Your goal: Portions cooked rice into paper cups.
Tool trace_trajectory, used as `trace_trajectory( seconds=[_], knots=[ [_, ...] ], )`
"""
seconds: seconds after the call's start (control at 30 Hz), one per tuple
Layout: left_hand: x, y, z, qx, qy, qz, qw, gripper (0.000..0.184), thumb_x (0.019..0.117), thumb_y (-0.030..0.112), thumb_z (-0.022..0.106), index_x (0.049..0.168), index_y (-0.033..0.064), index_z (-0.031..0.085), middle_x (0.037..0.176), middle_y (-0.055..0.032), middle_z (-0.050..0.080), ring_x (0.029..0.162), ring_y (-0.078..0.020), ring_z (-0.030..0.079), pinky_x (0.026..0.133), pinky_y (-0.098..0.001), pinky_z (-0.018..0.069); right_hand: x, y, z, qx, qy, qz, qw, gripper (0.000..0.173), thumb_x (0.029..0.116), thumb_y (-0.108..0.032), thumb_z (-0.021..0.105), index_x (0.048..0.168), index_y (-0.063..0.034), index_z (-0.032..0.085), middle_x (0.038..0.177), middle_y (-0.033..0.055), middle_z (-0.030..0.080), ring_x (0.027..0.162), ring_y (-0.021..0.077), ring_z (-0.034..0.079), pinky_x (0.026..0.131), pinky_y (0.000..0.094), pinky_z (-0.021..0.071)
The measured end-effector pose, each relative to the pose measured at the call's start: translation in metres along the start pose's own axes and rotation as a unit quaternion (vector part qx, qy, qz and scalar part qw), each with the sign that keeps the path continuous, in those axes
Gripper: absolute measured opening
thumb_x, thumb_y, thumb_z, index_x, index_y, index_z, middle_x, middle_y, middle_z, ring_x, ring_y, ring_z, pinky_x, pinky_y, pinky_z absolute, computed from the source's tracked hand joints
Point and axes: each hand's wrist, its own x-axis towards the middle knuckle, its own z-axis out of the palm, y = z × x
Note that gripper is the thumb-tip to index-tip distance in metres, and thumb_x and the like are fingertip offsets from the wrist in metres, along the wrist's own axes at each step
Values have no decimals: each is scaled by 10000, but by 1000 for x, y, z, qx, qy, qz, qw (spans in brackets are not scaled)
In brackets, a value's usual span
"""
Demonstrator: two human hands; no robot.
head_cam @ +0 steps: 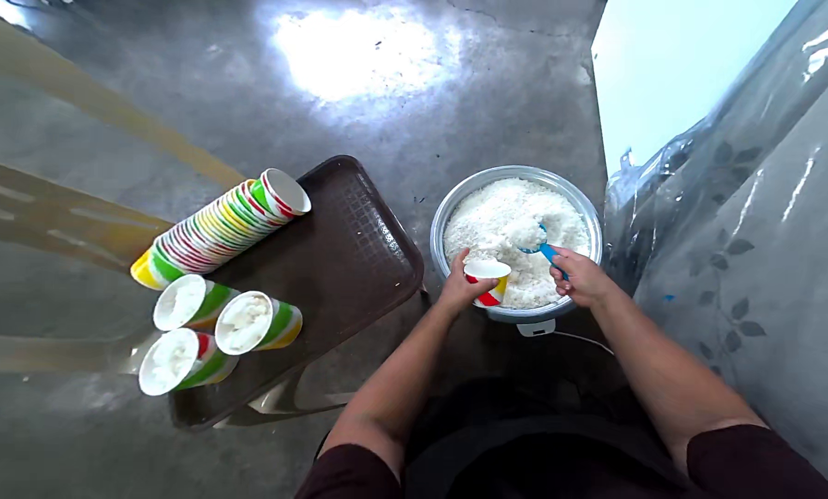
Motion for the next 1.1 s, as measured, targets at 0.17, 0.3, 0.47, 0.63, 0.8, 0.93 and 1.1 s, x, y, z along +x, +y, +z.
trace_trajectory(
  seconds=[0.17, 0.3, 0.47, 0.63, 0.8, 0.93, 1.1],
  knots=[
    [42, 17, 12, 165, -17, 62, 984, 1272, 658, 198, 965, 1632, 114, 150, 1522, -310, 406, 1343, -421, 505, 1095, -565, 451, -20, -16, 10, -339, -1, -106, 935, 456, 1124, -243, 405, 1556, -101, 436, 821, 106, 590, 651, 195, 540, 617, 364, 487],
    [47, 30, 21, 168, 1, 121, 978, 1310, 636, 167, 964, 1637, 111, 121, 1386, -297, 500, 1194, -402, 583, 989, -543, 516, -37, -24, 43, -643, -23, -123, 756, 492, 1124, -261, 378, 1603, -152, 363, 1255, 266, 663, 1160, 454, 652, 970, 634, 505],
    [36, 8, 16, 66, 20, 178, 982, 1380, 655, 162, 960, 1651, 126, 5, 1685, -229, 133, 1473, -365, 367, 1146, -534, 403, -39, -9, 48, -691, 10, -214, 690, 447, 1102, -178, 428, 1547, -178, 477, 1050, 248, 668, 957, 432, 684, 802, 554, 557],
    [21, 12, 20, -225, 19, 49, 973, 799, 1014, 553, 412, 1648, 181, 97, 1599, -164, 365, 1352, -292, 498, 1046, -515, 476, -32, -1, 48, -692, 33, -243, 679, 451, 1087, -147, 440, 1528, -208, 511, 997, 245, 654, 914, 426, 678, 765, 544, 556],
    [23, 15, 15, -290, 1, -160, 943, 766, 1034, 669, 291, 1446, 44, 458, 1270, -213, 615, 1054, -295, 647, 889, -441, 550, -30, 7, 49, -692, 7, -271, 669, 474, 1053, -76, 476, 1494, -229, 557, 984, 246, 656, 910, 429, 676, 768, 540, 554],
    [24, 3, 13, -336, -29, -164, 927, 651, 1058, 588, 287, 1437, 87, 457, 1303, -208, 584, 1049, -329, 641, 847, -485, 557, -36, 8, 46, -668, -3, -285, 687, 452, 1054, -82, 485, 1474, -217, 584, 974, 255, 660, 914, 442, 673, 777, 567, 550],
    [17, 2, 20, -372, -27, -168, 913, 802, 1003, 718, 161, 1501, 135, 396, 1387, -231, 531, 1106, -377, 615, 852, -526, 548, -42, 2, 46, -667, -23, -257, 699, 433, 1080, -139, 461, 1497, -207, 556, 1011, 250, 662, 957, 429, 670, 825, 555, 546]
  ],
)
